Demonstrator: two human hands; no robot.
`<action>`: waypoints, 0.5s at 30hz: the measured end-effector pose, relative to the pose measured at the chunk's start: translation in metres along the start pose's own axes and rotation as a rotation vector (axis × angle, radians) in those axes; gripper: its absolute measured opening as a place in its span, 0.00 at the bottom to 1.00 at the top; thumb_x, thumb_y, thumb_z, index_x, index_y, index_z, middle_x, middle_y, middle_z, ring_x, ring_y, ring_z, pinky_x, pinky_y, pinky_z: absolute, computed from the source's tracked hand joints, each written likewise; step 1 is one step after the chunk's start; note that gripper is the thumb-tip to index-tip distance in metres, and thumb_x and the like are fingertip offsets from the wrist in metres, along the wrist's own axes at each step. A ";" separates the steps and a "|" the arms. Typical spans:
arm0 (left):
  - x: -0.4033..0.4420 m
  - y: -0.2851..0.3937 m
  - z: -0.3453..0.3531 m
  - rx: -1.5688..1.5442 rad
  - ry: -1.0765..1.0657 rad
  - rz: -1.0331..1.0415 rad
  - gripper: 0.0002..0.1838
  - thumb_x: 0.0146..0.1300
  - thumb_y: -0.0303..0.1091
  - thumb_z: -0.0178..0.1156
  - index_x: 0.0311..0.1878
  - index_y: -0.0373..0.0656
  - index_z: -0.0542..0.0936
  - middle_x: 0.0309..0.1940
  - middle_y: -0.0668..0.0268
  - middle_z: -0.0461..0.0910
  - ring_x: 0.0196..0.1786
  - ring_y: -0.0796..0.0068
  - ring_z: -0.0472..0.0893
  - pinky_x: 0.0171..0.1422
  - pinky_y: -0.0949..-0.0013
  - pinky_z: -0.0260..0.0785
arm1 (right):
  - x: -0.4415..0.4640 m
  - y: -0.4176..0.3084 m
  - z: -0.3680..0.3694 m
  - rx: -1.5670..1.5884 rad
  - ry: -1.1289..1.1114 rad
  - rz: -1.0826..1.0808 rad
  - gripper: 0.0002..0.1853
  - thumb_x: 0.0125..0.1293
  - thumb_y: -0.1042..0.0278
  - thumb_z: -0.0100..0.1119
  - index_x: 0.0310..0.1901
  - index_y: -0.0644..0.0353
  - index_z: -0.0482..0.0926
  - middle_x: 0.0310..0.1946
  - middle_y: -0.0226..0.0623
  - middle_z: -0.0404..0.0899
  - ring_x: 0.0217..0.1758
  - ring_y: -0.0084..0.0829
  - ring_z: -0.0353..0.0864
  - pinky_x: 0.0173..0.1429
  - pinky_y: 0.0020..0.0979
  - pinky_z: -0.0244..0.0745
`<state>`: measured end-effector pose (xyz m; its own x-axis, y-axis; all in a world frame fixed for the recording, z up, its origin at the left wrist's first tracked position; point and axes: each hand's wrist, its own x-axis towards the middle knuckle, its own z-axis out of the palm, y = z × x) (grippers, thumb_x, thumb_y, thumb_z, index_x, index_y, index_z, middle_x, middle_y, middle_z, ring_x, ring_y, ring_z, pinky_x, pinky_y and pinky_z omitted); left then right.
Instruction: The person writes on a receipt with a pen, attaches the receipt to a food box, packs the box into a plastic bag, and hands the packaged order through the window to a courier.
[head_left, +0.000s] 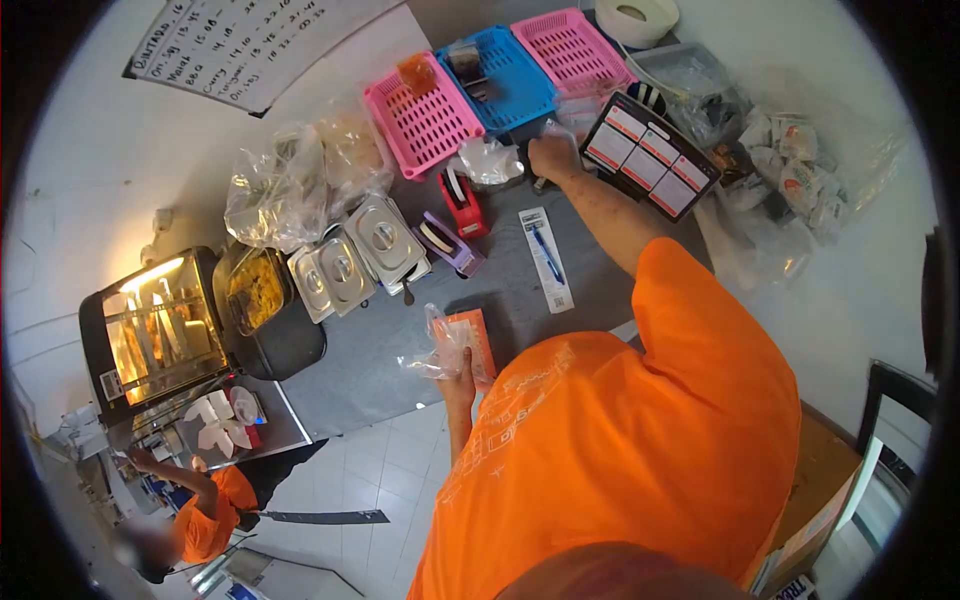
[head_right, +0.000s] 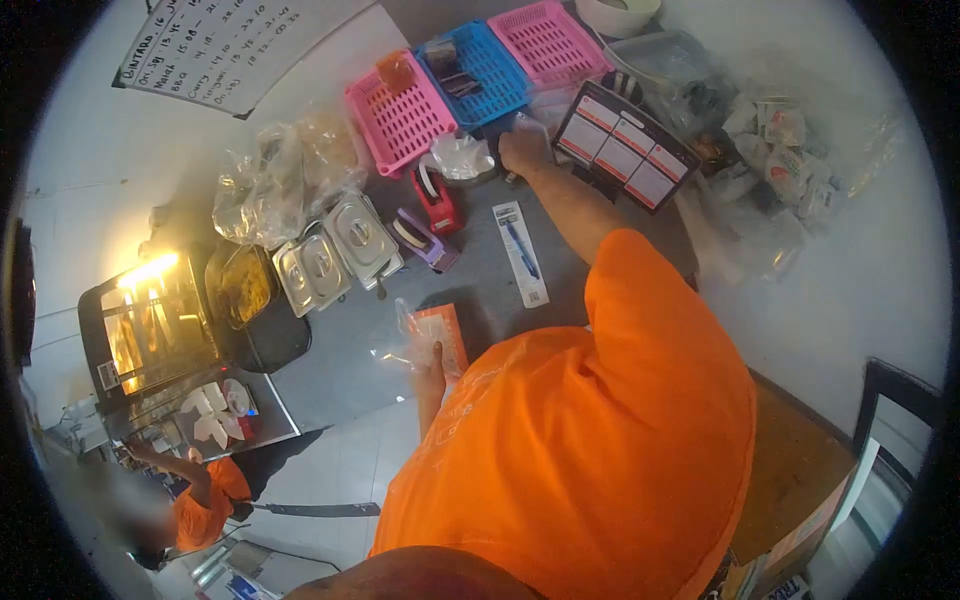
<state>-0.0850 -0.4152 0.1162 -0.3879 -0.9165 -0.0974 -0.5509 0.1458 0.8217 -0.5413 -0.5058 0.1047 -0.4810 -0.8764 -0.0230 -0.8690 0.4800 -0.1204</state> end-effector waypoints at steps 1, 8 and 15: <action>-0.003 0.008 -0.005 -0.003 -0.003 -0.007 0.22 0.67 0.41 0.58 0.55 0.32 0.75 0.54 0.49 0.76 0.57 0.49 0.73 0.61 0.53 0.62 | 0.004 0.004 0.004 0.021 -0.015 0.004 0.08 0.50 0.66 0.59 0.27 0.58 0.84 0.29 0.45 0.84 0.37 0.40 0.85 0.42 0.41 0.78; -0.002 -0.007 -0.029 -0.054 -0.188 -0.113 0.21 0.71 0.37 0.53 0.61 0.35 0.71 0.58 0.55 0.75 0.59 0.64 0.73 0.62 0.62 0.63 | 0.001 0.026 0.019 0.361 0.056 0.262 0.10 0.49 0.65 0.58 0.28 0.61 0.84 0.30 0.46 0.84 0.36 0.46 0.83 0.44 0.43 0.77; 0.013 -0.021 -0.056 0.236 -0.345 0.203 0.08 0.62 0.28 0.58 0.40 0.36 0.82 0.39 0.48 0.82 0.42 0.51 0.82 0.44 0.58 0.73 | -0.076 -0.040 -0.051 1.358 0.122 0.090 0.05 0.57 0.71 0.61 0.33 0.63 0.79 0.26 0.39 0.83 0.28 0.28 0.83 0.35 0.31 0.76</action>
<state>-0.0366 -0.4507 0.1293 -0.7068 -0.6887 -0.1617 -0.5756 0.4269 0.6975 -0.4756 -0.4568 0.1617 -0.5978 -0.8016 -0.0045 -0.0710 0.0586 -0.9958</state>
